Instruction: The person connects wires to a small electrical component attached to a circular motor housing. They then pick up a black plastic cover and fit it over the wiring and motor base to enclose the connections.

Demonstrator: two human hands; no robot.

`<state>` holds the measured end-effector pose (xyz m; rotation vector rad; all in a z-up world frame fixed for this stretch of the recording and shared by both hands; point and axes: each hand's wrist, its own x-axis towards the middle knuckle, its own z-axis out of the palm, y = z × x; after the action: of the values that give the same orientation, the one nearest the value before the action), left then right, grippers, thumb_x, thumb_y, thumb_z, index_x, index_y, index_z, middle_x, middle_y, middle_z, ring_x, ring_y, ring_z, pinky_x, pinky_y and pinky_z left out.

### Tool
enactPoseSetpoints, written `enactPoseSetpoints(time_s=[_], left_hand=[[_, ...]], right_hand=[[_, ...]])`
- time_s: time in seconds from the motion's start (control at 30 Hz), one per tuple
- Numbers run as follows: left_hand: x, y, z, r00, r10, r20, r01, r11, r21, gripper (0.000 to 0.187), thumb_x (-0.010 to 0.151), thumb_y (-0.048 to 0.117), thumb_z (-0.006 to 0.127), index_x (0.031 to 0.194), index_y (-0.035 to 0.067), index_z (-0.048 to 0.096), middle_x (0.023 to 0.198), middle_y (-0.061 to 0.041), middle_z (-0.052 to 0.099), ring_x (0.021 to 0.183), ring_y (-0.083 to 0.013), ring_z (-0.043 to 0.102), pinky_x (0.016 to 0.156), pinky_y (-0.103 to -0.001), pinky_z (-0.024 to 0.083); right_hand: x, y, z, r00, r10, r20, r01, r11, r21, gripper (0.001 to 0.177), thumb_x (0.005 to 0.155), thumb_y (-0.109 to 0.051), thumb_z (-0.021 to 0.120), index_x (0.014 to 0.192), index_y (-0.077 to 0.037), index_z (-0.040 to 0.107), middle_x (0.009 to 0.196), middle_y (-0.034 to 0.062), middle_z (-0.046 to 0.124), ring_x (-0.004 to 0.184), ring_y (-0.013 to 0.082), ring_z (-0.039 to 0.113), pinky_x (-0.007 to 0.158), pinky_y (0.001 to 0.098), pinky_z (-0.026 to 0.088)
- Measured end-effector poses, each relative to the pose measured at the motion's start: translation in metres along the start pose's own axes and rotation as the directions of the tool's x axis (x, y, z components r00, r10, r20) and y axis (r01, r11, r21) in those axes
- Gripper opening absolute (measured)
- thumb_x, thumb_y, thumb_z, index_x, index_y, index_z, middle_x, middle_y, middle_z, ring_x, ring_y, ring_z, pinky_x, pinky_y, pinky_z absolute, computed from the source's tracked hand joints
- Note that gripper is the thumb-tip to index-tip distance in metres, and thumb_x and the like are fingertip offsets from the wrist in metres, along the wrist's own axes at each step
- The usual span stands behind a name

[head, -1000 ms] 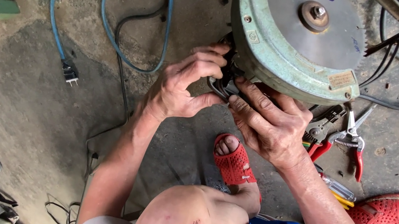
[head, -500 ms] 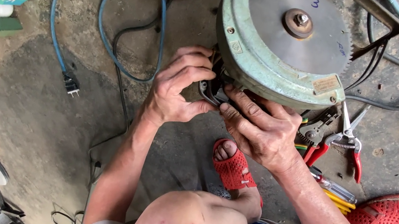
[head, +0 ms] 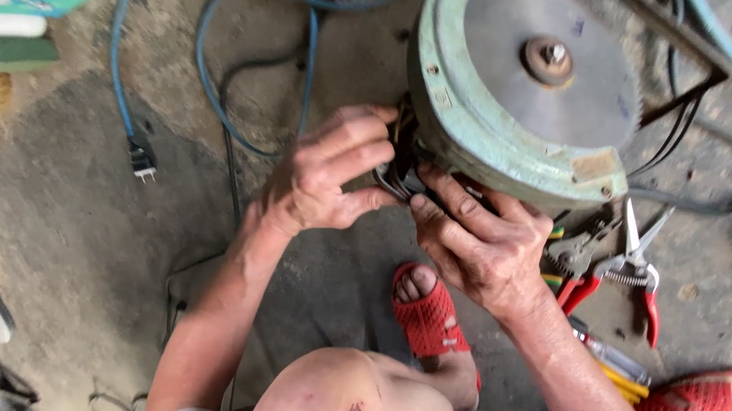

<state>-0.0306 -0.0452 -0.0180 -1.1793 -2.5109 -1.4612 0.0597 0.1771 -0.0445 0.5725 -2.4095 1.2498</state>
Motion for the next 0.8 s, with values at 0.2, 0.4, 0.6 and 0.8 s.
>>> enactPoseSetpoints(time_s=[0.2,0.4,0.6,0.8], left_hand=[[0.004,0.017,-0.002,0.996,-0.083,-0.026,0.082,0.996,-0.035,0.045,0.09,0.042,0.078,0.105,0.001,0.068,0.112,-0.018,0.064,0.116,-0.0451,0.066,0.1,-0.054,0.056],[-0.004,0.018,0.007,0.997,-0.036,-0.075,0.037,0.999,0.01,0.036,0.094,0.035,0.075,0.109,0.002,0.068,0.112,-0.017,0.064,0.118,-0.0449,0.065,0.101,-0.054,0.055],[-0.01,0.019,0.004,0.997,-0.03,0.069,0.024,0.997,0.079,0.033,0.091,0.033,0.077,0.11,0.007,0.069,0.108,-0.013,0.064,0.115,-0.0433,0.064,0.098,-0.052,0.057],[0.012,0.047,-0.035,0.981,-0.178,0.076,0.177,0.984,0.016,0.045,0.085,0.026,0.083,0.119,0.007,0.06,0.131,-0.018,0.053,0.121,-0.0349,0.059,0.106,-0.044,0.049]], right_hand=[[0.006,0.003,-0.004,0.998,-0.063,0.001,0.063,0.998,0.024,0.025,0.095,-0.027,0.063,0.113,-0.018,0.078,0.121,0.0071,0.075,0.091,0.0267,0.069,0.078,0.0326,0.058],[0.006,0.003,-0.001,0.997,-0.076,-0.017,0.077,0.996,0.049,0.024,0.095,-0.025,0.065,0.112,-0.015,0.078,0.119,0.0099,0.075,0.09,0.0285,0.069,0.079,0.0339,0.058],[0.015,-0.019,-0.01,0.998,0.028,-0.055,-0.029,0.999,-0.016,0.012,0.093,-0.024,0.071,0.101,-0.019,0.078,0.113,0.0041,0.078,0.084,0.0266,0.069,0.067,0.0336,0.058],[0.023,-0.029,-0.018,1.0,0.01,0.024,-0.007,0.994,-0.107,0.017,0.095,-0.021,0.069,0.111,-0.018,0.073,0.127,-0.0002,0.073,0.077,0.0207,0.059,0.056,0.0302,0.048]])
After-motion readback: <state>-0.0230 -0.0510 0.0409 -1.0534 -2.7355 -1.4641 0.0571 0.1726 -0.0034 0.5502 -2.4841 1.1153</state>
